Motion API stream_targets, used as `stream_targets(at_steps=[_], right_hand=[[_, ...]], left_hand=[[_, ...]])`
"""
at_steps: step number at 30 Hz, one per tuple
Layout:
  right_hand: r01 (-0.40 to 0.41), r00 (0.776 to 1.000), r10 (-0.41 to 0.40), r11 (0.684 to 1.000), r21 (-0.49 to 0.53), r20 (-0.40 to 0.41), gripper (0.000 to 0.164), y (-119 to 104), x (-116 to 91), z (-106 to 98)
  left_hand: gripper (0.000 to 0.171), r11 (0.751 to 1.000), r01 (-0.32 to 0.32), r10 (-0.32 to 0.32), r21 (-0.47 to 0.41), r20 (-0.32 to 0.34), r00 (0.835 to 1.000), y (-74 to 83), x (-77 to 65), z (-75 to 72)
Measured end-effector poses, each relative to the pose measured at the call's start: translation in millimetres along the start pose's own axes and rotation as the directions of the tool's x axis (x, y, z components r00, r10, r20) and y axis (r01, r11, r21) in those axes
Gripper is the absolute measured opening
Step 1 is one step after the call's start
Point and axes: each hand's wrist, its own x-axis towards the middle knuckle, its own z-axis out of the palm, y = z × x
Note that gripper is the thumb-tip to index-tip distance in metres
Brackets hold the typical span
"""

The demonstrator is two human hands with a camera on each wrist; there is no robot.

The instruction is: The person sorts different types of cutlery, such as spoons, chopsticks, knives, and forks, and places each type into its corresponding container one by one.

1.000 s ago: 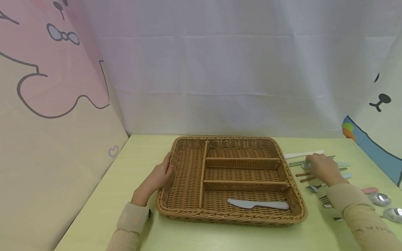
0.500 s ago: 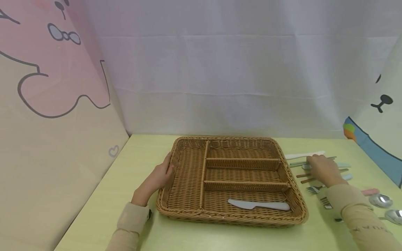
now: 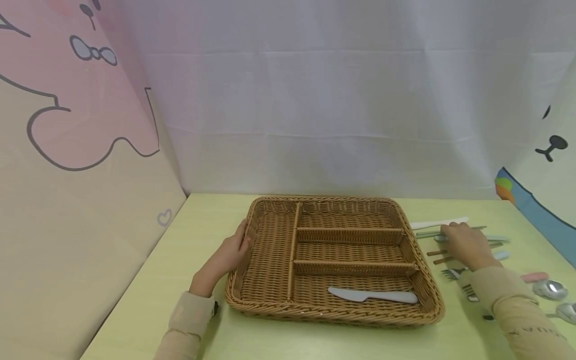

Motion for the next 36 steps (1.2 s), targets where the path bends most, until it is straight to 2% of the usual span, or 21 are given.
stream_targets(at_steps=[5, 9, 10, 13, 20, 26, 36], right_hand=[[0.006, 1.000, -0.006, 1.000, -0.007, -0.018, 0.007, 1, -1, 0], [0.008, 1.000, -0.008, 1.000, -0.026, -0.023, 0.011, 3, -2, 3], [0.007, 1.000, -0.008, 1.000, -0.030, -0.025, 0.011, 3, -2, 3], [0.011, 0.999, -0.012, 0.999, -0.036, -0.032, 0.012, 3, -2, 5], [0.038, 0.997, -0.041, 0.998, -0.052, -0.066, 0.017, 3, -4, 3], [0.043, 0.996, -0.047, 0.997, -0.058, -0.071, 0.024, -2, -4, -3], [0.066, 0.989, -0.073, 0.996, -0.063, -0.126, 0.028, -15, -3, -18]], left_hand=[[0.058, 1.000, -0.007, 0.007, 0.000, -0.011, 1.000, -0.4, -0.4, 0.3], [0.058, 0.998, -0.058, 0.057, -0.019, -0.043, 0.997, -1.4, -1.9, 0.8], [0.058, 0.996, -0.089, 0.088, -0.015, -0.053, 0.995, -1.0, -2.9, 0.5], [0.058, 0.994, -0.109, 0.108, -0.021, -0.058, 0.992, -0.3, -4.0, 0.1], [0.058, 1.000, -0.016, 0.017, 0.003, -0.019, 1.000, -0.6, 0.1, 1.3], [0.059, 1.000, -0.006, 0.006, 0.005, -0.005, 1.000, -0.1, -0.2, 0.4], [0.060, 1.000, 0.006, -0.006, -0.001, 0.015, 1.000, -0.7, -0.9, -1.3]])
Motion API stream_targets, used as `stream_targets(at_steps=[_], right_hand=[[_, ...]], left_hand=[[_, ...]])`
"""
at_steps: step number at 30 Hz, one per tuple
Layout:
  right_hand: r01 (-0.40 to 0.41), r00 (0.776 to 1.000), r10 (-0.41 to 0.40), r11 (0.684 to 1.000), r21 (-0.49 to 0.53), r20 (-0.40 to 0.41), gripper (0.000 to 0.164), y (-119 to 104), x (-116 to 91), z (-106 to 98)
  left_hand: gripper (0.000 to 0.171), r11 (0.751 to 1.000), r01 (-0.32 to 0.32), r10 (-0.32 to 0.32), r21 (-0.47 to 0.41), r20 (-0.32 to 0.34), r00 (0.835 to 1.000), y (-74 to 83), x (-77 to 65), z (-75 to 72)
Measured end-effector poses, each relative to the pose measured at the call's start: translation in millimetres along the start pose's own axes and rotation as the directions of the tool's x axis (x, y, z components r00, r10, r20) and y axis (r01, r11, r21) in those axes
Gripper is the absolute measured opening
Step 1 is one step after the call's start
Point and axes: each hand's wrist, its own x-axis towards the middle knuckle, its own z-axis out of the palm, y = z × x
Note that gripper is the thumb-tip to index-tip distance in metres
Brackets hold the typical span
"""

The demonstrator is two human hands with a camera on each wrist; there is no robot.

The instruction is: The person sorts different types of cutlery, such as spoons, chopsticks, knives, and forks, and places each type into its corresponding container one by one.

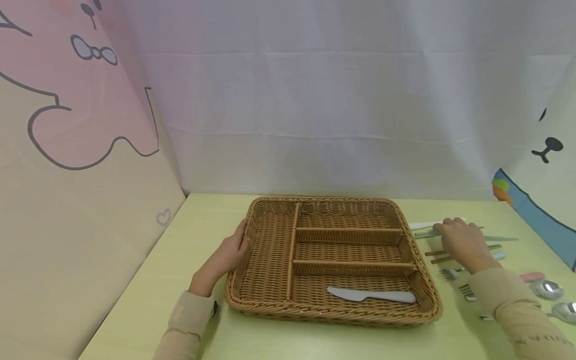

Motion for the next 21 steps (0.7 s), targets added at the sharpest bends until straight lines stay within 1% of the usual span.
stream_targets(at_steps=[6, 13, 18, 21], right_hand=[[0.019, 0.998, -0.019, 1.000, -0.006, -0.056, 0.030, -7, -1, -7], [0.049, 0.992, -0.053, 0.998, -0.032, -0.118, 0.029, -24, 1, -20], [0.097, 0.968, -0.113, 0.992, -0.083, -0.223, 0.025, -36, 3, -24], [0.126, 0.954, -0.150, 0.986, -0.105, -0.261, 0.026, -45, 5, -28]], left_hand=[[0.059, 1.000, 0.002, -0.002, 0.005, -0.005, 1.000, 0.9, -0.3, -0.5], [0.059, 1.000, -0.004, 0.004, -0.003, -0.016, 1.000, 2.3, -0.2, -0.3], [0.059, 1.000, -0.009, 0.009, -0.009, -0.013, 1.000, 0.9, 0.3, 0.5], [0.059, 1.000, -0.005, 0.005, -0.014, -0.011, 1.000, 0.5, 0.6, 1.1]])
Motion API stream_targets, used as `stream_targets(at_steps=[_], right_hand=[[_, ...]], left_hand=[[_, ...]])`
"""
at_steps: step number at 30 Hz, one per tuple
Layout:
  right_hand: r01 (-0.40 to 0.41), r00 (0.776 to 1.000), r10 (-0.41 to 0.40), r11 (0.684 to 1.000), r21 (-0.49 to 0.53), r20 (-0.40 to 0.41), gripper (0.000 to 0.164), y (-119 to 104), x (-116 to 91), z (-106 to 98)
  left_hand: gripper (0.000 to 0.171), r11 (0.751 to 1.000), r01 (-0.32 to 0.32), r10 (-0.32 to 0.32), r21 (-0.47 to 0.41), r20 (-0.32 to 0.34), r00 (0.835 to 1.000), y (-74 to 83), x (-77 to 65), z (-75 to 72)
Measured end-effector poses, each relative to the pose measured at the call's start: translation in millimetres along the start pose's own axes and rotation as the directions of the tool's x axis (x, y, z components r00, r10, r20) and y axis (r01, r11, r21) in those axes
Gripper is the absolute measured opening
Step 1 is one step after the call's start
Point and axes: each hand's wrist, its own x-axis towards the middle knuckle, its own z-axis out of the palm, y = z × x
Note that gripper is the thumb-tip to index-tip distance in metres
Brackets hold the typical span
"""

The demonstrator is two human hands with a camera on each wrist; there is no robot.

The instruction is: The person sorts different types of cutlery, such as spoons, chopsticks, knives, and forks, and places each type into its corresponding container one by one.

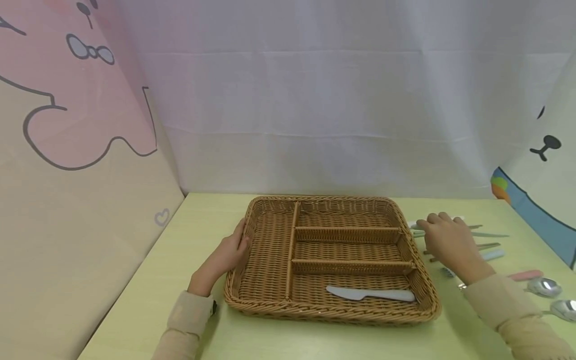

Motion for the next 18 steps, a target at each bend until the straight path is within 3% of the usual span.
stream_targets(at_steps=[18], right_hand=[[0.147, 0.985, -0.151, 0.987, -0.058, -0.086, 0.028, -56, 19, -23]], left_hand=[[0.058, 0.999, -0.028, 0.029, 0.014, -0.032, 0.999, -2.2, 0.6, 0.6]])
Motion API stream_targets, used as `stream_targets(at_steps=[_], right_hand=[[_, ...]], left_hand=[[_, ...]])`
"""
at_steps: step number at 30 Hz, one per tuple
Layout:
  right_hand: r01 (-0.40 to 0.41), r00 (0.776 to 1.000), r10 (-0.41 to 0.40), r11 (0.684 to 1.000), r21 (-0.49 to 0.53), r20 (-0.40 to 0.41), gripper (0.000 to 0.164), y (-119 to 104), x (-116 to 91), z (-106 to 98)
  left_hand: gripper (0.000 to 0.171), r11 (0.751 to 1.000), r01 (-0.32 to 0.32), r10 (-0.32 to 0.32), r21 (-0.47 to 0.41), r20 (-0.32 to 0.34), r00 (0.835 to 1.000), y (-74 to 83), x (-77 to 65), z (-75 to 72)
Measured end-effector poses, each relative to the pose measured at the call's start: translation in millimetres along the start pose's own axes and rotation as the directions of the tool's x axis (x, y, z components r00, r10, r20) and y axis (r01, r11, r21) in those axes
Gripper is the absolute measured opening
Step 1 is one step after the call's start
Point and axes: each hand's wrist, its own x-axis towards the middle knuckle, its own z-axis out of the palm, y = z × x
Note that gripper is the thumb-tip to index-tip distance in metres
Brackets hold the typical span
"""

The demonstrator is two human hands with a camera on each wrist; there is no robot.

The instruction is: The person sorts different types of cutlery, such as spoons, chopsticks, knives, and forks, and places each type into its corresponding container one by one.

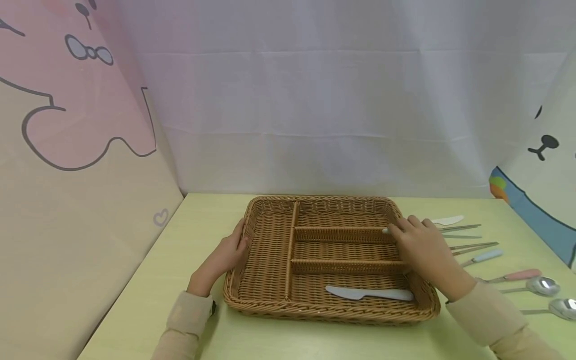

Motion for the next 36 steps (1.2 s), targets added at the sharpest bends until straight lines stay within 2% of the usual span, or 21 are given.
stream_targets(at_steps=[10, 19, 24, 36], right_hand=[[0.074, 0.997, -0.073, 0.997, 0.016, -0.034, 0.033, -31, 11, -8], [0.139, 0.989, -0.139, 0.990, -0.007, 0.043, 0.034, -62, 18, -17], [0.153, 0.984, -0.157, 0.987, 0.043, 0.089, 0.040, -76, 18, -24], [0.221, 0.953, -0.244, 0.965, 0.140, 0.179, 0.037, -100, 14, -36]], left_hand=[[0.058, 1.000, 0.007, -0.007, 0.005, 0.002, 1.000, 0.2, -0.7, 0.0], [0.058, 1.000, -0.001, 0.001, 0.006, -0.001, 1.000, 0.9, -1.4, -0.3], [0.058, 1.000, -0.003, 0.003, 0.007, -0.003, 1.000, 1.2, -1.4, -0.1], [0.059, 1.000, 0.015, -0.015, -0.007, 0.012, 1.000, 3.2, -1.7, -1.5]])
